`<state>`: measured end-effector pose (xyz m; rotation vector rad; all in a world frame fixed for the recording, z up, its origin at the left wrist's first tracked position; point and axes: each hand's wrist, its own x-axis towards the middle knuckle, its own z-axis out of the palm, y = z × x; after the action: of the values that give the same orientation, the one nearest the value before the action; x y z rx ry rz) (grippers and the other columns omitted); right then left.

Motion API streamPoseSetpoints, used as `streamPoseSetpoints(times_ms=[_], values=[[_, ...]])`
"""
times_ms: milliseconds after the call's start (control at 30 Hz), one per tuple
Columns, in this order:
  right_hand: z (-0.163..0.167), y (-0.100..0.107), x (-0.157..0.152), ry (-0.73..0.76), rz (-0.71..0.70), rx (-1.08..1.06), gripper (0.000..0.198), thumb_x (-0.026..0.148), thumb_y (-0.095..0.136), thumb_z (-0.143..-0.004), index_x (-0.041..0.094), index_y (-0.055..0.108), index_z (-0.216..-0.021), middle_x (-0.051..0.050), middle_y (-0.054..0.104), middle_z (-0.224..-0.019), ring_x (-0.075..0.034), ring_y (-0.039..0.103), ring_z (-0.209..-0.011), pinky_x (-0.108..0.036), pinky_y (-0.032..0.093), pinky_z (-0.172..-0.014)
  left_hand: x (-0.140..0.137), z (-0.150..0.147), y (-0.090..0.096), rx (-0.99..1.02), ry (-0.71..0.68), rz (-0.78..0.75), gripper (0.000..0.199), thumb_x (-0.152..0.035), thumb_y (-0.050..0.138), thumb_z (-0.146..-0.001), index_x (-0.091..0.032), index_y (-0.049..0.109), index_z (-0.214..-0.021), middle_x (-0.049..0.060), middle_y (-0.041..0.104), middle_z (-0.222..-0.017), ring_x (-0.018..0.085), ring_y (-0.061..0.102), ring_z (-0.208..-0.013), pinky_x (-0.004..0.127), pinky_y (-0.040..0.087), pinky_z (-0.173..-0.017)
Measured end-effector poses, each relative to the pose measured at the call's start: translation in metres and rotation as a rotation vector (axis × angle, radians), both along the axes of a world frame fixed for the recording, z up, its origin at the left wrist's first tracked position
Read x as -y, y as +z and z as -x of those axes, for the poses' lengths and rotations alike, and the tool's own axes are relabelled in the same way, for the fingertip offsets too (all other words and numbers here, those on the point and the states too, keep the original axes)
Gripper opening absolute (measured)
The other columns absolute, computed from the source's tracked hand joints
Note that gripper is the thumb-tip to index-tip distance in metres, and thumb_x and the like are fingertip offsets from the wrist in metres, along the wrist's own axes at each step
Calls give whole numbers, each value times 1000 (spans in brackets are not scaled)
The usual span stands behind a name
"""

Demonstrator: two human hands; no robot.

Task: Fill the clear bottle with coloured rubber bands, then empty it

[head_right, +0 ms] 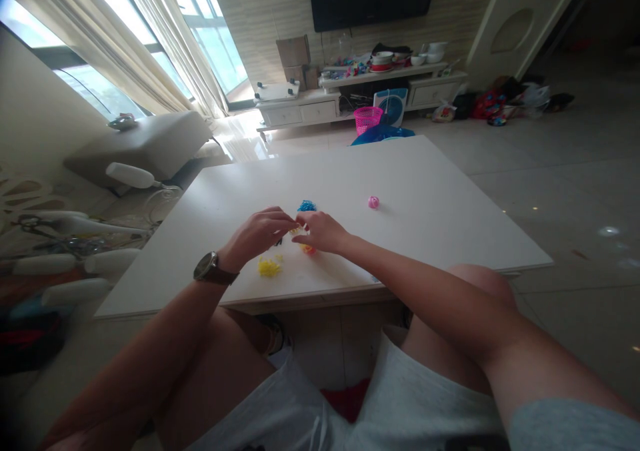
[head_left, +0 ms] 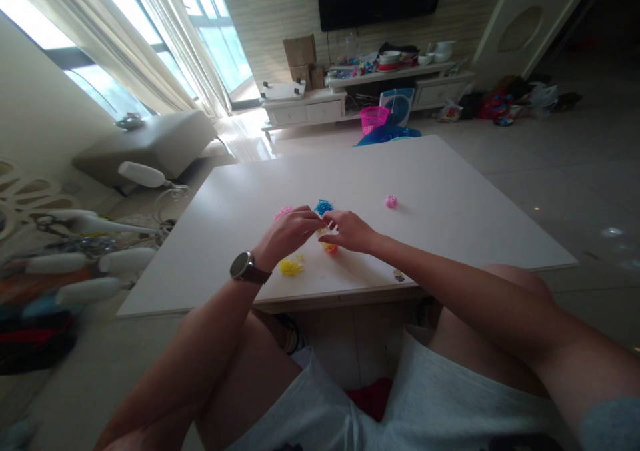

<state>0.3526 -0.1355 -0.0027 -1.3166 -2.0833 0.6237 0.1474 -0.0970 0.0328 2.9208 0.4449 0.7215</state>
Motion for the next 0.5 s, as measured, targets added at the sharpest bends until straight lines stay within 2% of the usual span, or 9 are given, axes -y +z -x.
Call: streamPoseSetpoints(times_ms=[500], values=[[-1,-1,0,-5,7,-14,25,28,81,-79,17,65,-95,-3,69,-91,-16,66,-81,-27,47,-70,2,-3,-3,79,12,46,27,-12,51,-98,-22,76,-102,6,72,-99,15,66,-89,27,52,-78]])
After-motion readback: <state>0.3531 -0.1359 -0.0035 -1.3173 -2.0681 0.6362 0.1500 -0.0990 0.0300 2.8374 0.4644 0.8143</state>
